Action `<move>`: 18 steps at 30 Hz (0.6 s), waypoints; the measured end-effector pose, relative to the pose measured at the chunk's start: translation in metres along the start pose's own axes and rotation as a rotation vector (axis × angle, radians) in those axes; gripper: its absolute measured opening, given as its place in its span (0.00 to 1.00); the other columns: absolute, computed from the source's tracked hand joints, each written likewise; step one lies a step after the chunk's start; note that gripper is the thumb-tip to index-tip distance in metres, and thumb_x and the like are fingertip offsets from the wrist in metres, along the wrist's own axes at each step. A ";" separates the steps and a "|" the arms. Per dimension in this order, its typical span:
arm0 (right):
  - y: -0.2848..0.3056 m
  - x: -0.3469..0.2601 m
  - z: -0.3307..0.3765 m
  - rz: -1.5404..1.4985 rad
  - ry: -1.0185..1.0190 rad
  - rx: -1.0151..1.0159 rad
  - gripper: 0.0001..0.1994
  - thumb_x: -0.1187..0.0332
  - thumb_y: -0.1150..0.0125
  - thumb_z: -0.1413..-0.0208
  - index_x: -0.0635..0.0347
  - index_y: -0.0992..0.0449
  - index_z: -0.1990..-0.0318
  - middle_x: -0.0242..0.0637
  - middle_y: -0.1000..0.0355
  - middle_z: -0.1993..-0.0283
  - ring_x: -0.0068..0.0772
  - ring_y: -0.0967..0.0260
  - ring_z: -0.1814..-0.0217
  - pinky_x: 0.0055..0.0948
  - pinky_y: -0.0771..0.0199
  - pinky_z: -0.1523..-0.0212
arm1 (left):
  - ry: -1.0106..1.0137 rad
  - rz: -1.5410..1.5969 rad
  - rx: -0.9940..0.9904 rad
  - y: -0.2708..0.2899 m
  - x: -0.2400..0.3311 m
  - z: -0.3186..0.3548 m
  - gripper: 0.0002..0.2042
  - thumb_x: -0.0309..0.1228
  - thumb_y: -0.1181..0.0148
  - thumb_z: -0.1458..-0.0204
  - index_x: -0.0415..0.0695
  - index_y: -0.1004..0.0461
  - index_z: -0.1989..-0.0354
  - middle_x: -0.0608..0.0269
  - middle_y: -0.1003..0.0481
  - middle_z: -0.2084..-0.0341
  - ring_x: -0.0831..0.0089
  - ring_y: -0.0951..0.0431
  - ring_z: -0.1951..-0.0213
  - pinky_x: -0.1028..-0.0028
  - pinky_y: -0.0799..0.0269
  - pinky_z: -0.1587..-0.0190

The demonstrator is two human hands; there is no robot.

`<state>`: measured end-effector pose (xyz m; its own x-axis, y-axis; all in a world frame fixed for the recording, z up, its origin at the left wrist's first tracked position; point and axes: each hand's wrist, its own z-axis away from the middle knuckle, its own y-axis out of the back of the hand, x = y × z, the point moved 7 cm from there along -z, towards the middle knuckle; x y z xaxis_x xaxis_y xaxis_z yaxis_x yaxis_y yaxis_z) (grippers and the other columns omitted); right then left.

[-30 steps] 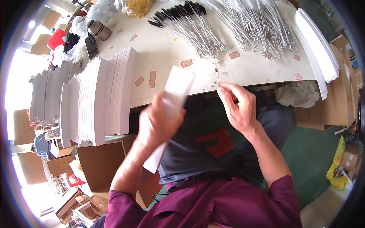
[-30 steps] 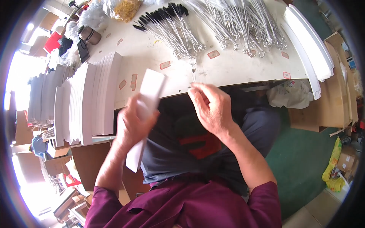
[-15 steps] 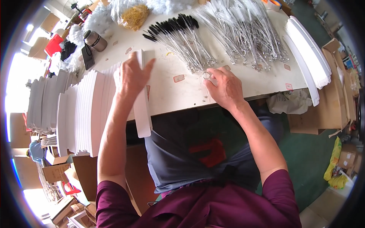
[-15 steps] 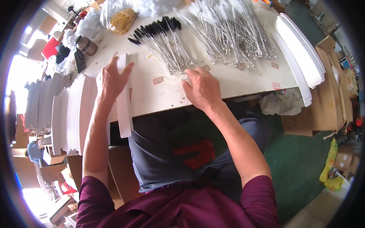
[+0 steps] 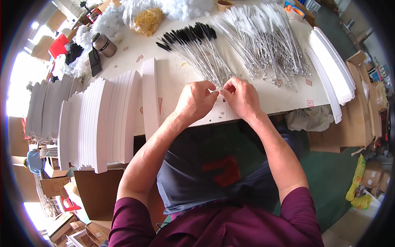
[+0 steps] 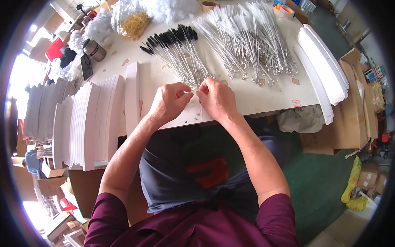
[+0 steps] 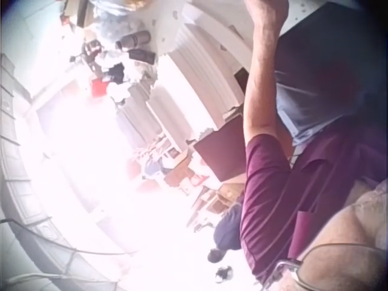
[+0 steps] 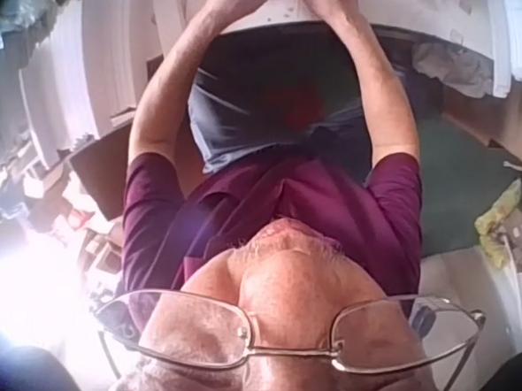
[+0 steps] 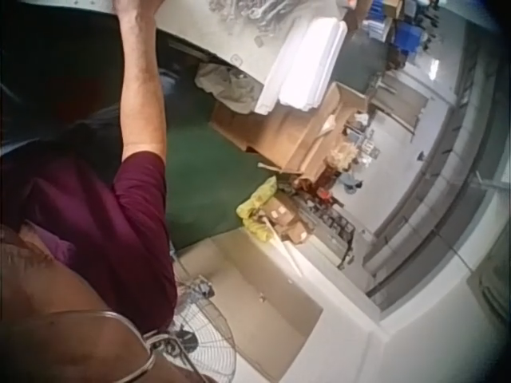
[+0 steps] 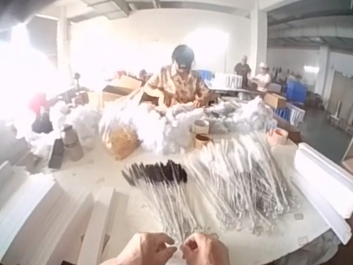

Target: Packing bundles of wire brushes into white cardboard boxes.

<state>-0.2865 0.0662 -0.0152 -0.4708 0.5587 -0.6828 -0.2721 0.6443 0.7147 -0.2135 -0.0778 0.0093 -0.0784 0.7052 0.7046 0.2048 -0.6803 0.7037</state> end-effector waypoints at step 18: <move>0.022 -0.057 0.009 -0.482 0.187 0.142 0.03 0.79 0.36 0.40 0.67 0.19 0.60 0.44 0.19 0.66 0.37 0.19 0.66 0.34 0.19 0.65 | 0.103 0.476 0.076 0.029 -0.005 0.008 0.11 0.28 0.38 0.38 0.33 0.21 0.54 0.56 0.18 0.67 0.73 0.16 0.68 0.73 0.17 0.63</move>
<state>-0.2579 0.0537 0.0383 -0.4650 0.0878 -0.8809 -0.3845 0.8763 0.2903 -0.1995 -0.0995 0.0255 -0.0538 0.2940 0.9543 0.3120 -0.9029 0.2958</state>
